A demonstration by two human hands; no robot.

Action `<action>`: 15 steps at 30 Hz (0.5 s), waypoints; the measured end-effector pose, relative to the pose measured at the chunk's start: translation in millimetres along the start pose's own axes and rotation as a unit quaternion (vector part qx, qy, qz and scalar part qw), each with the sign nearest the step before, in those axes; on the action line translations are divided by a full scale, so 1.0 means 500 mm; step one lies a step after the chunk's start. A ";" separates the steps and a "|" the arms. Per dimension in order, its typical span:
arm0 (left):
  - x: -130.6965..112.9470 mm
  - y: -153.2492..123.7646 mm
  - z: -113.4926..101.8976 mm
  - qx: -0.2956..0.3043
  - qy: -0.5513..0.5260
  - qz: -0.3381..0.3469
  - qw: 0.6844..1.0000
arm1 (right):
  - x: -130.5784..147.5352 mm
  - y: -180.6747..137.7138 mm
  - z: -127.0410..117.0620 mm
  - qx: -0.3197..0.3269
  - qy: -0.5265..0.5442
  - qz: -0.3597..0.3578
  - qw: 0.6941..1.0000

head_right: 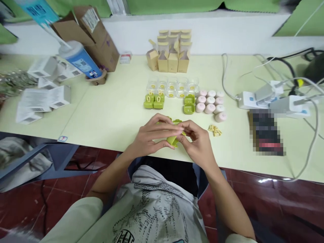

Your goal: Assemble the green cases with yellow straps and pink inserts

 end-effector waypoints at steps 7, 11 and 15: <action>0.058 -0.017 -0.005 -0.066 -0.091 -0.256 0.960 | -0.004 -0.004 0.020 -0.042 -0.005 -0.023 0.999; 0.067 -0.013 0.006 -0.034 -0.154 -0.291 0.944 | -0.002 -0.003 0.033 -0.016 -0.005 -0.039 0.999; 0.069 -0.008 -0.015 -0.066 -0.143 -0.270 0.950 | 0.005 -0.006 0.039 0.013 0.018 -0.072 0.997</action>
Point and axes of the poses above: each hand's wrist, its own y-axis towards the middle knuckle, its own z-axis out of the palm, x = y × z, the point moved 7 cm from there along y, towards the middle knuckle, and after that the axes turned 7 degrees about -y, right-handed, at the moved point
